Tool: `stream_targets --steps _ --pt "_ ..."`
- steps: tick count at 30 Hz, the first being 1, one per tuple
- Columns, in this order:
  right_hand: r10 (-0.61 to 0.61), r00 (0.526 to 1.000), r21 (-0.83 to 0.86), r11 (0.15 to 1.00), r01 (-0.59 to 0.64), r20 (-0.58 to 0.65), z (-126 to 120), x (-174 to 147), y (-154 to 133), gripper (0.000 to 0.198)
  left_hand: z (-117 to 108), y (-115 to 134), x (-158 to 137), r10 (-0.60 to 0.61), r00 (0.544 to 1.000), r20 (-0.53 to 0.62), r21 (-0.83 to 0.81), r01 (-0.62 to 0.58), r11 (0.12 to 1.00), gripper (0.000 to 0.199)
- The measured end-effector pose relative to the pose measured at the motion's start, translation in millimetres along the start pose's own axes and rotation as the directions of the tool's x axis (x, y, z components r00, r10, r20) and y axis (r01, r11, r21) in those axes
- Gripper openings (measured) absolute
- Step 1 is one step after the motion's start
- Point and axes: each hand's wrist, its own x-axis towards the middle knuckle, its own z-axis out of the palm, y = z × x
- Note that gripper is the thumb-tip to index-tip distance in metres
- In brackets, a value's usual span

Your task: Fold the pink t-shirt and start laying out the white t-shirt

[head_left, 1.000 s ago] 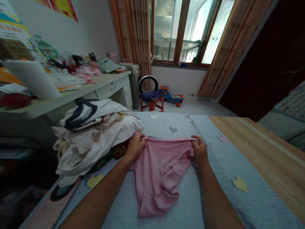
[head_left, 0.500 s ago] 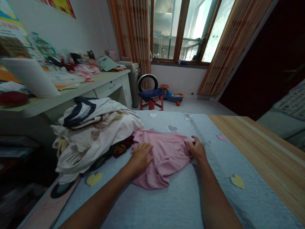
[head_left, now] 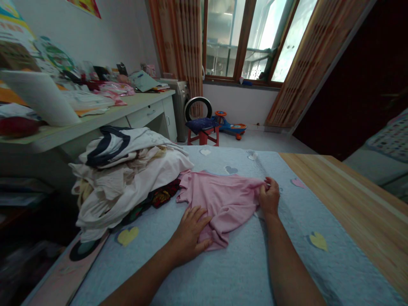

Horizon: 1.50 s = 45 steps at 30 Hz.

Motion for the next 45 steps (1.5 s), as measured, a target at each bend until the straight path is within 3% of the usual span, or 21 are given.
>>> stream_targets --steps 4,8,13,15,18,22,26,28,32,38,40,43,45 --pt "0.002 0.999 -0.192 0.981 0.008 0.051 3 -3 3 0.046 -8 4 2 0.043 0.998 -0.038 -0.001 -0.043 0.999 0.049" --pt "0.087 0.986 -0.41 0.912 -0.022 0.14 2 -9 -3 0.058 -15 13 3 0.079 0.995 -0.057 0.018 -0.079 0.997 0.026" --pt "0.076 0.947 -0.369 0.928 0.047 0.311 1 -12 -7 0.04 -16 21 4 0.108 0.994 -0.008 0.031 -0.108 0.994 0.016" --pt "0.02 0.954 -0.277 0.958 0.067 0.299 3 -11 -6 0.037 -17 22 4 0.114 0.993 0.042 0.025 -0.115 0.993 0.015" --pt "-0.031 0.987 -0.166 0.984 0.058 0.158 4 -9 -3 0.037 -18 22 3 0.102 0.991 0.087 0.029 -0.104 0.994 0.015" --pt "-0.02 1.0 -0.208 0.978 0.02 0.001 2 -7 -2 0.04 -17 20 2 0.115 0.988 0.105 0.029 -0.118 0.993 0.016" --pt "-0.006 1.0 -0.338 0.941 0.004 -0.007 0 -10 -7 0.038 -16 20 1 0.139 0.984 0.11 -0.009 -0.139 0.99 0.02" --pt "-0.035 0.993 -0.359 0.93 0.075 0.115 1 -14 -12 0.031 -15 20 0 0.138 0.985 0.103 -0.023 -0.136 0.99 0.02" --pt "-0.032 0.904 -0.379 0.901 0.211 0.427 4 -19 -24 0.025 -14 19 1 0.112 0.988 0.11 -0.023 -0.11 0.994 0.016" --pt "0.04 0.846 -0.478 0.839 0.261 0.532 -7 -22 -47 0.024 -14 18 2 0.097 0.989 0.114 -0.027 -0.095 0.995 0.009" --pt "-0.021 0.788 -0.382 0.866 0.322 0.616 -11 -28 -55 0.025 -13 17 2 0.092 0.989 0.117 -0.034 -0.088 0.996 0.009" --pt "-0.158 0.658 -0.15 0.91 0.386 0.736 -17 -44 -66 0.029 -12 16 1 0.069 0.993 0.094 -0.056 -0.064 0.996 0.011" --pt "-0.2 0.61 -0.096 0.904 0.417 0.767 -21 -55 -71 0.029 -12 16 1 0.06 0.996 0.072 -0.075 -0.055 0.996 0.011"
